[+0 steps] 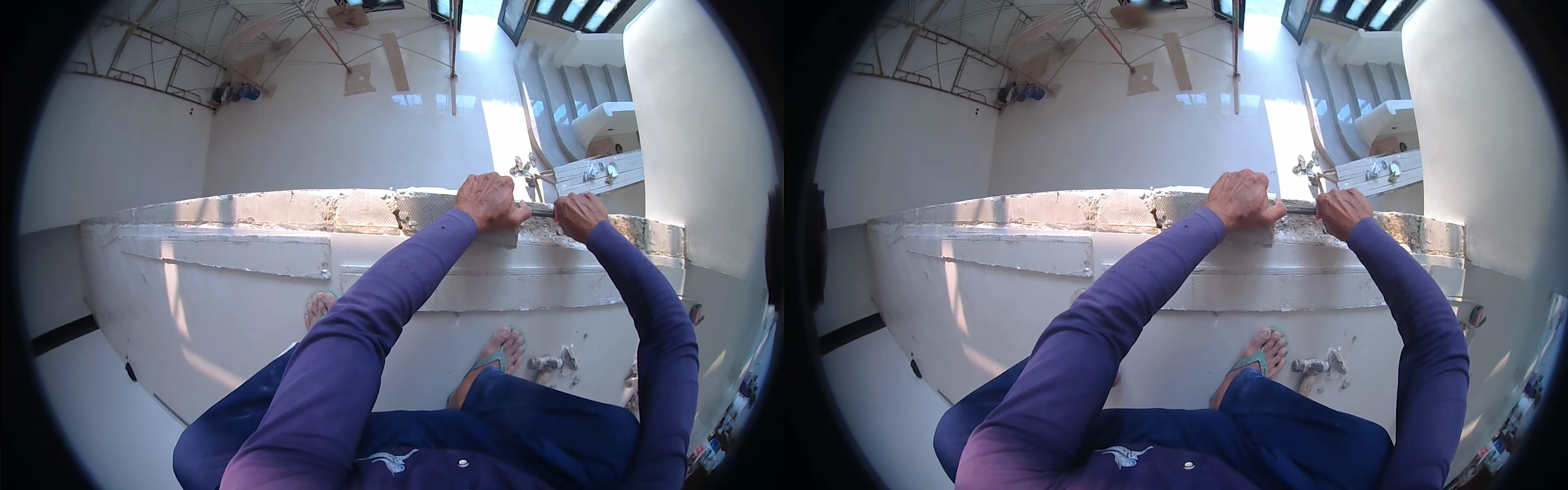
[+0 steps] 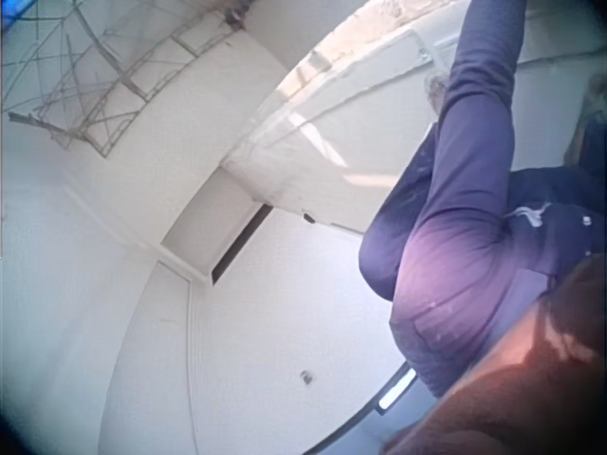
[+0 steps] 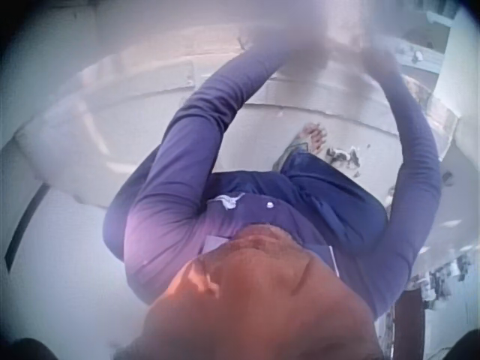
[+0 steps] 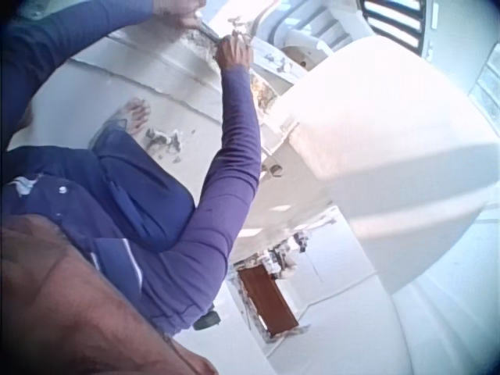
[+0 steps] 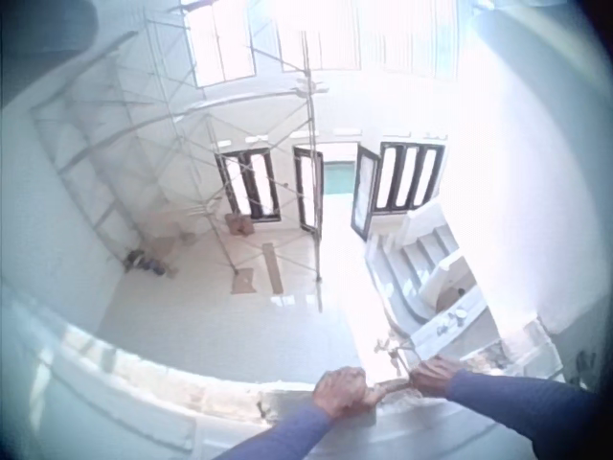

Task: The person installs a white decorative molding strip along a wall ledge using a hammer and a red plastic setting tool. They repeatedly tap the tool to secure the molding, scrape away excess material with a chisel, and measure the strip with a tape measure.

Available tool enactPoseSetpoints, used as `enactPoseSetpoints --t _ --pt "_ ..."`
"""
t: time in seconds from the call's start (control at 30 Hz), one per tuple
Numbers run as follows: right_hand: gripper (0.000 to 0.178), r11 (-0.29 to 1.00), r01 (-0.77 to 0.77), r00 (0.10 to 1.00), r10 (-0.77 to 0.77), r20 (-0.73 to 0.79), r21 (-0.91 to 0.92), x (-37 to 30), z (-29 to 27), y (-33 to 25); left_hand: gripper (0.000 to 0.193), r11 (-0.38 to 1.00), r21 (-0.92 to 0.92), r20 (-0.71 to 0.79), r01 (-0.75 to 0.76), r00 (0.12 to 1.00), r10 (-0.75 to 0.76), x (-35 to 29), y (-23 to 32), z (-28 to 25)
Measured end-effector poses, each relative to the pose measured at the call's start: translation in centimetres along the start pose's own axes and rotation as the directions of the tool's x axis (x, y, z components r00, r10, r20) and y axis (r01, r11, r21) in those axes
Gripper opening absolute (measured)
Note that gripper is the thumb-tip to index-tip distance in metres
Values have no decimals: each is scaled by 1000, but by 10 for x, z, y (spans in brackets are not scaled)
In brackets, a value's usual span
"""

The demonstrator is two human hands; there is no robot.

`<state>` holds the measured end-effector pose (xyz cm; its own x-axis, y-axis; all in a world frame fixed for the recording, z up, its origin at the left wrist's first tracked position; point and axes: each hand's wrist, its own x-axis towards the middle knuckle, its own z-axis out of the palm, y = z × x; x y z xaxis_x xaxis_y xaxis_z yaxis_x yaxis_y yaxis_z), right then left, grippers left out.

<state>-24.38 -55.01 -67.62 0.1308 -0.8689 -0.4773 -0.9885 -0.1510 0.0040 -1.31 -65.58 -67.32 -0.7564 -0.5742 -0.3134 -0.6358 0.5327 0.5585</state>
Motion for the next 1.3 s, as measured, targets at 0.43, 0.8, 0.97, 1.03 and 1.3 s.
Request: enactPoseSetpoints --t 0.43,0.8,0.97,1.03,1.3 --pt "22 927 -342 934 353 -50 151 -84 7 16 52 984 25 -86 -174 981 176 -6 36 4" --pt "38 464 -657 596 802 33 594 -241 43 -36 53 863 23 86 -505 861 501 -58 138 7" --pt "37 -57 -708 224 927 300 704 -327 99 -133 52 779 30 254 -626 759 600 -92 178 36" --pt "38 -286 -663 53 904 424 692 -361 129 -175 53 743 17 319 -669 708 630 -107 195 47" --pt "36 -434 -626 -123 876 467 648 -425 217 -265 51 575 -63 457 -815 489 743 -139 234 99"
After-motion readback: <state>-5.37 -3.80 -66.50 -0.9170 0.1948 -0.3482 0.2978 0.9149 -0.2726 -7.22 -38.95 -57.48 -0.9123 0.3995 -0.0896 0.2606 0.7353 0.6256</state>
